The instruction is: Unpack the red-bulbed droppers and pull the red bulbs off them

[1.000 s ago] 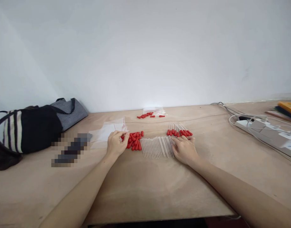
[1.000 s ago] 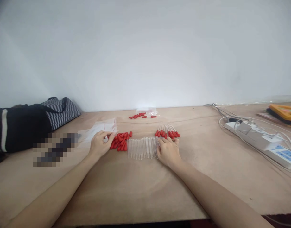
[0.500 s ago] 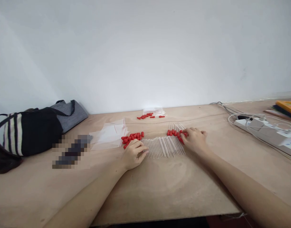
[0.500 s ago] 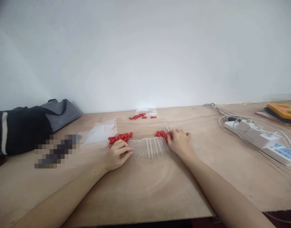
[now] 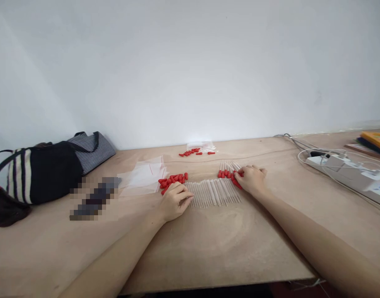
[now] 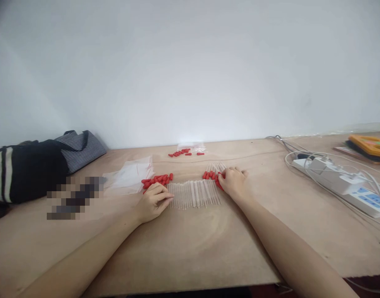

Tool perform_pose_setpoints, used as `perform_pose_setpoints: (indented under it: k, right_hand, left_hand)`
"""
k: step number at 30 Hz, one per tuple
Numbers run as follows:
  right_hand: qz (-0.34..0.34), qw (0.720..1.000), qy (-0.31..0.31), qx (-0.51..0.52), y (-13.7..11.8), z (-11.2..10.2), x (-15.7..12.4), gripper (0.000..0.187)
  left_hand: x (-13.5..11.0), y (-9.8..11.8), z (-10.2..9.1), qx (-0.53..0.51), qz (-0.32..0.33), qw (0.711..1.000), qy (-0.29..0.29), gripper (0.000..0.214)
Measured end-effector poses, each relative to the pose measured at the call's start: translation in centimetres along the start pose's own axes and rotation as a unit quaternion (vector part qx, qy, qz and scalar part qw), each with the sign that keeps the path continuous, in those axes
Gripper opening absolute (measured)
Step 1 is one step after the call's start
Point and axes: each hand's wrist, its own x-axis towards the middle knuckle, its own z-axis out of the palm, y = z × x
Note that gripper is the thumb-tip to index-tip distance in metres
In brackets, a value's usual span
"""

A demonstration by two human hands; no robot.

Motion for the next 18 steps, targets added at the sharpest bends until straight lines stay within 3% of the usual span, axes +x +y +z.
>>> perform_pose_setpoints:
  k: [4,8,12,18]
  right_hand:
    - [0.016,0.995,0.043,0.089,-1.4,-1.0,-0.8,0.028]
    - [-0.012,0.966,0.026,0.257,-4.3,-1.8,-3.2,0.031]
    - [-0.092,0.941,0.015,0.325,-6.8,-1.6,-5.8,0.032]
    - [-0.158,0.941,0.022,0.3,-7.7,-0.8,-7.4,0.031]
  left_hand:
    - [0.3,0.2,0.0,-0.014,-0.029,0.999,0.026,0.014]
    - [1.2,1.3,0.3,-0.092,-0.144,0.984,0.049,0.017]
    - [2.0,2.6,0.9,-0.205,-0.248,0.947,0.016,0.022]
    - [2.5,4.0,1.7,-0.403,-0.304,0.863,-0.027,0.025]
